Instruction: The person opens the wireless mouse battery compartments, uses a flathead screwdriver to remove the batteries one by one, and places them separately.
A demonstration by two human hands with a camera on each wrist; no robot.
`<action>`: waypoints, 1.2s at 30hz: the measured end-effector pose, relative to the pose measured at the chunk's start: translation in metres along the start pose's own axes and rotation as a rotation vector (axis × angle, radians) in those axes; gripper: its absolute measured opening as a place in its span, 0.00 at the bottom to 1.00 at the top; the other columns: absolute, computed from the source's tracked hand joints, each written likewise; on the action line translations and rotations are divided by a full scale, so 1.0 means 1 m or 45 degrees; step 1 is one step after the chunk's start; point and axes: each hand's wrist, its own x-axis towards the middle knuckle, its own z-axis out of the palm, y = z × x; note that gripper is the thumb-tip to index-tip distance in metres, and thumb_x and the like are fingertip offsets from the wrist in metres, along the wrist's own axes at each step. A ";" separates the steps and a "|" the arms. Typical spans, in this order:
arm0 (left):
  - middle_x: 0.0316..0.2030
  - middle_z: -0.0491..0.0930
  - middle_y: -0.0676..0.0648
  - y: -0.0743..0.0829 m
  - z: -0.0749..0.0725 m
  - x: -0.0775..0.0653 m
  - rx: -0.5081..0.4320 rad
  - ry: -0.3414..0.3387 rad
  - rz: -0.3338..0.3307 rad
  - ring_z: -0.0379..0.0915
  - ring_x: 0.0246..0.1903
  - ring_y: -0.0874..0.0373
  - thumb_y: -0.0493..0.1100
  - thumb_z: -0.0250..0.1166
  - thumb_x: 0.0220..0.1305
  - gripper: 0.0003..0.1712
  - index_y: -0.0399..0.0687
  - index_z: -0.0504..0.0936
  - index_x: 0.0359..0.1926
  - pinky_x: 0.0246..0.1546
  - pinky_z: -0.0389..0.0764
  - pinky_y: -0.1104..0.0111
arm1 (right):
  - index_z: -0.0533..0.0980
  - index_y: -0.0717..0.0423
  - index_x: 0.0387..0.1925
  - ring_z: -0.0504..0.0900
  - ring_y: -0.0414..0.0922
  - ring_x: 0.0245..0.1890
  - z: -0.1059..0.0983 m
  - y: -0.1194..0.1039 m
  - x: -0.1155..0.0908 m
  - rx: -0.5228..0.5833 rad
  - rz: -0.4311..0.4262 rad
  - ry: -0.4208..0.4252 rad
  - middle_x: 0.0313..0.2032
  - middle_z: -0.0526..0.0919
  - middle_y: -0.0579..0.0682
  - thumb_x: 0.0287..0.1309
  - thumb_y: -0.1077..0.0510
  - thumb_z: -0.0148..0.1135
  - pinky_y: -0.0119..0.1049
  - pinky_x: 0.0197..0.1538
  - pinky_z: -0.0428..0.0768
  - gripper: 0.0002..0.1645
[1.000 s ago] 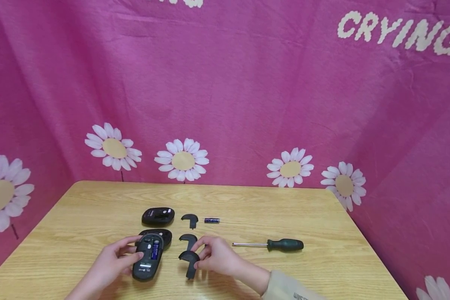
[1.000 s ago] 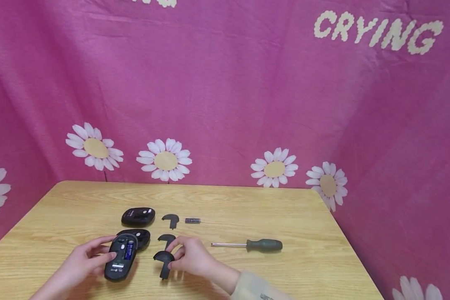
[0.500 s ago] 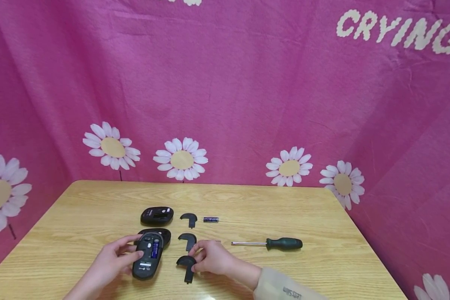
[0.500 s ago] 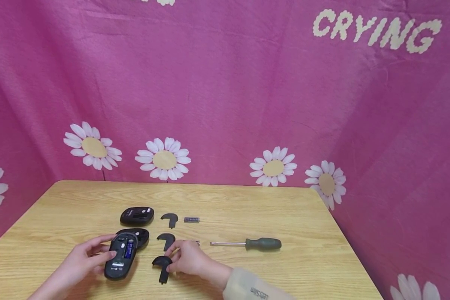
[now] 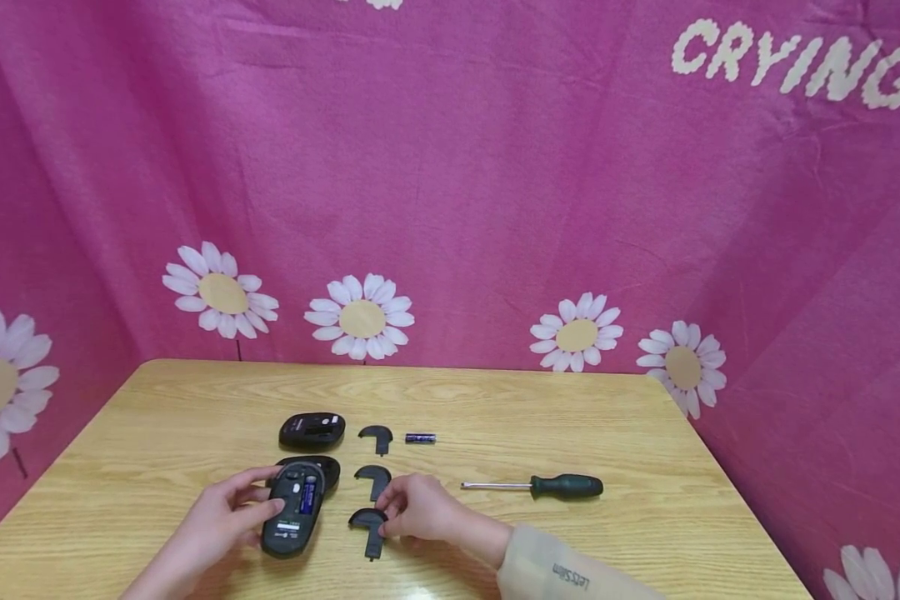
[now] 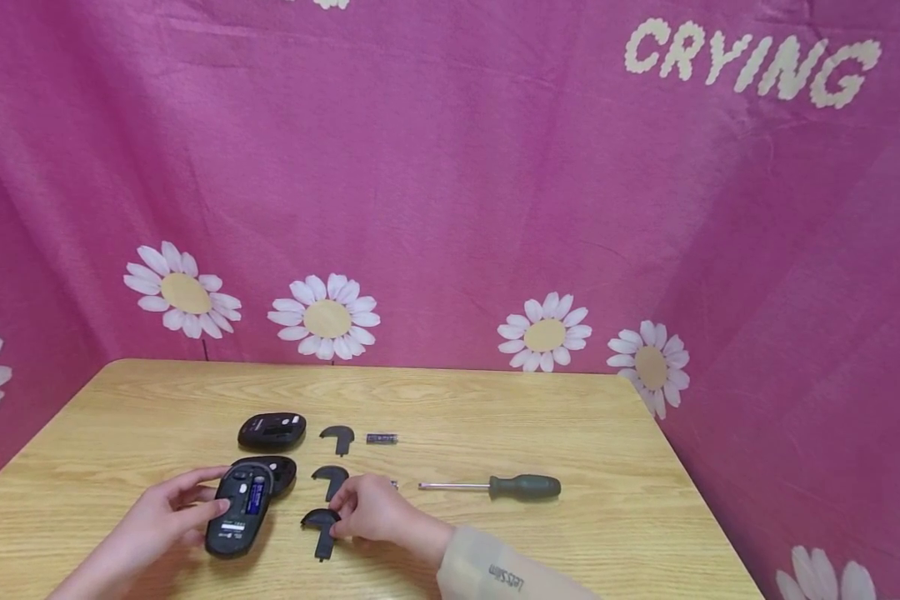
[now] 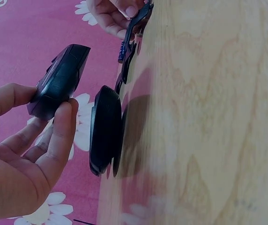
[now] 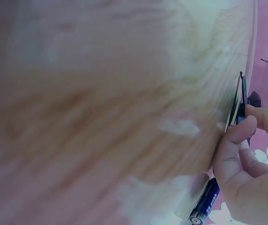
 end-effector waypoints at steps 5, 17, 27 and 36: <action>0.47 0.78 0.36 0.001 -0.003 0.000 0.008 -0.001 0.012 0.77 0.38 0.54 0.43 0.67 0.57 0.35 0.35 0.67 0.63 0.28 0.81 0.63 | 0.78 0.59 0.31 0.68 0.35 0.11 0.001 -0.001 0.001 -0.021 0.008 0.005 0.17 0.74 0.42 0.42 0.70 0.70 0.24 0.12 0.69 0.12; 0.47 0.78 0.37 0.004 -0.004 0.000 0.036 0.000 -0.023 0.76 0.39 0.55 0.44 0.67 0.58 0.35 0.37 0.67 0.64 0.29 0.81 0.63 | 0.77 0.60 0.32 0.68 0.36 0.09 -0.001 -0.002 0.001 -0.018 -0.003 -0.065 0.17 0.75 0.43 0.44 0.71 0.68 0.24 0.14 0.67 0.12; 0.44 0.79 0.39 0.006 -0.003 -0.001 -0.006 0.000 0.007 0.76 0.38 0.55 0.43 0.67 0.57 0.35 0.35 0.67 0.63 0.28 0.82 0.63 | 0.79 0.60 0.36 0.71 0.34 0.14 -0.020 -0.010 -0.011 -0.033 -0.079 -0.061 0.21 0.77 0.43 0.46 0.68 0.69 0.28 0.13 0.72 0.12; 0.45 0.79 0.38 0.014 0.000 -0.003 -0.011 -0.016 0.010 0.77 0.39 0.54 0.43 0.67 0.57 0.35 0.34 0.67 0.63 0.29 0.81 0.63 | 0.79 0.62 0.39 0.71 0.32 0.15 -0.045 -0.021 -0.022 -0.141 -0.197 0.041 0.26 0.82 0.46 0.50 0.67 0.63 0.27 0.15 0.72 0.12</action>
